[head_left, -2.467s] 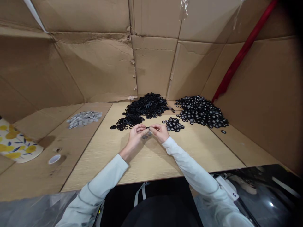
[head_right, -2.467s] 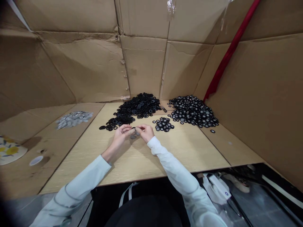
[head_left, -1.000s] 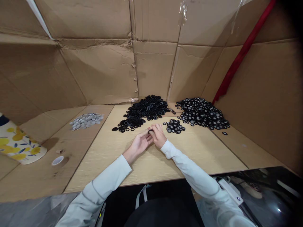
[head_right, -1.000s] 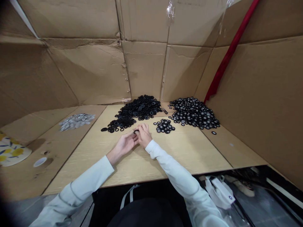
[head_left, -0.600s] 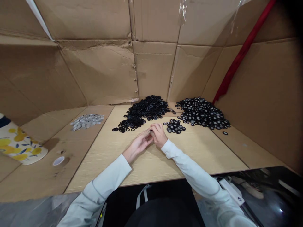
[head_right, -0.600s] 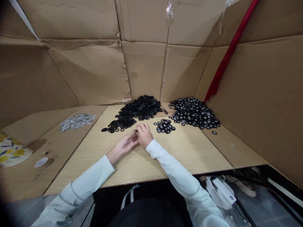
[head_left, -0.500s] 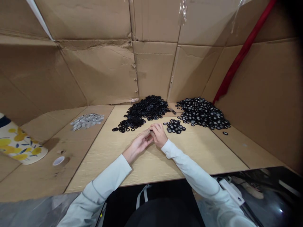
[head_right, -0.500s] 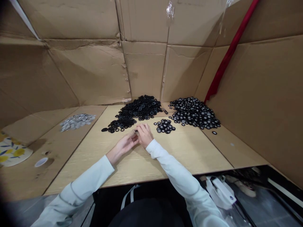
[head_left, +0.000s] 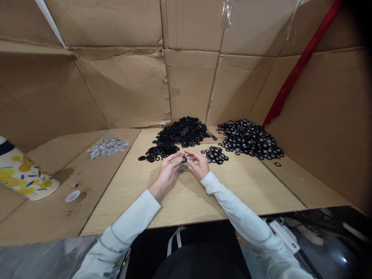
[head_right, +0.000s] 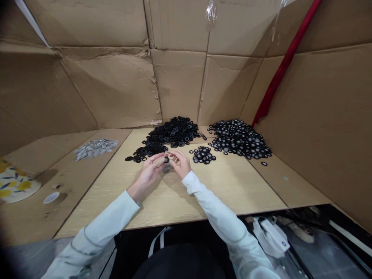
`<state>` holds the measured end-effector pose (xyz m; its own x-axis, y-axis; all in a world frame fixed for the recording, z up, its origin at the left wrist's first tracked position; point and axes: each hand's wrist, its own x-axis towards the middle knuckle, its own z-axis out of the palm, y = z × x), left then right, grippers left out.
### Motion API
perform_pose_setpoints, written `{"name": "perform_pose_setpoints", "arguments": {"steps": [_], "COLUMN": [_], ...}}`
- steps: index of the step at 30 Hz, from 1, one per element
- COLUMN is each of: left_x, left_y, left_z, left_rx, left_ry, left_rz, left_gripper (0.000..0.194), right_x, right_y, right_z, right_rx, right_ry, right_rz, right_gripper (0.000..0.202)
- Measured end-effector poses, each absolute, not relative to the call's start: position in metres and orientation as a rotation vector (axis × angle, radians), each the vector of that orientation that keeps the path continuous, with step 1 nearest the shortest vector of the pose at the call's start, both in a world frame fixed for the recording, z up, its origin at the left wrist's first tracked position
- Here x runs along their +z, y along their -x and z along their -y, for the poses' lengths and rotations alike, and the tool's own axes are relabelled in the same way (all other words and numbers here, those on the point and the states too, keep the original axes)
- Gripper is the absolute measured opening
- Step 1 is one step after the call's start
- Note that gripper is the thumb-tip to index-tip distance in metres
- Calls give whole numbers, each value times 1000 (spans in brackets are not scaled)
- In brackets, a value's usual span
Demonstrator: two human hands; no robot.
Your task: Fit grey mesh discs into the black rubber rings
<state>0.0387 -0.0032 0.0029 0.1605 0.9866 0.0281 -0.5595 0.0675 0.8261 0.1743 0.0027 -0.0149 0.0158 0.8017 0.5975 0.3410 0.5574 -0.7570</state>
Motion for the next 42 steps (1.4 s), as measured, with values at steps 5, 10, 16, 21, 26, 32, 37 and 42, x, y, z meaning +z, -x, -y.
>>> {"name": "perform_pose_setpoints", "arguments": {"steps": [5,10,16,21,26,32,37,42], "left_x": [3,3,5,2,-1,-1,-3,-3], "left_y": [-38,-38,-40,-39,-38,-37,-38,-40], "left_z": [3,5,5,7,7,5,6,8], "left_rx": [1360,1359,1314,1304,1296,1303,1331,1318], "left_ry": [-842,-850,-804,-900,-967,-956,-968,-1024], "left_rz": [-738,-784,-708,-744,-785,-791,-813,-834], "left_gripper": [26,23,12,20,26,23,20,18], "right_x": [-20,-15,-15,-17,-16,-14,-17,-21], "right_y": [-169,-167,-169,-171,-175,-177,-176,-174], "right_z": [-6,-2,-4,-5,-3,-1,-2,-2], "right_rx": [930,1099,1066,825,636,539,466,375], "right_ry": [957,956,1003,1085,1022,1025,1050,1078], "right_rz": [1398,1271,1231,1334,1543,1613,1645,1635], "right_gripper": [26,31,31,25,19,16,11,7]}}
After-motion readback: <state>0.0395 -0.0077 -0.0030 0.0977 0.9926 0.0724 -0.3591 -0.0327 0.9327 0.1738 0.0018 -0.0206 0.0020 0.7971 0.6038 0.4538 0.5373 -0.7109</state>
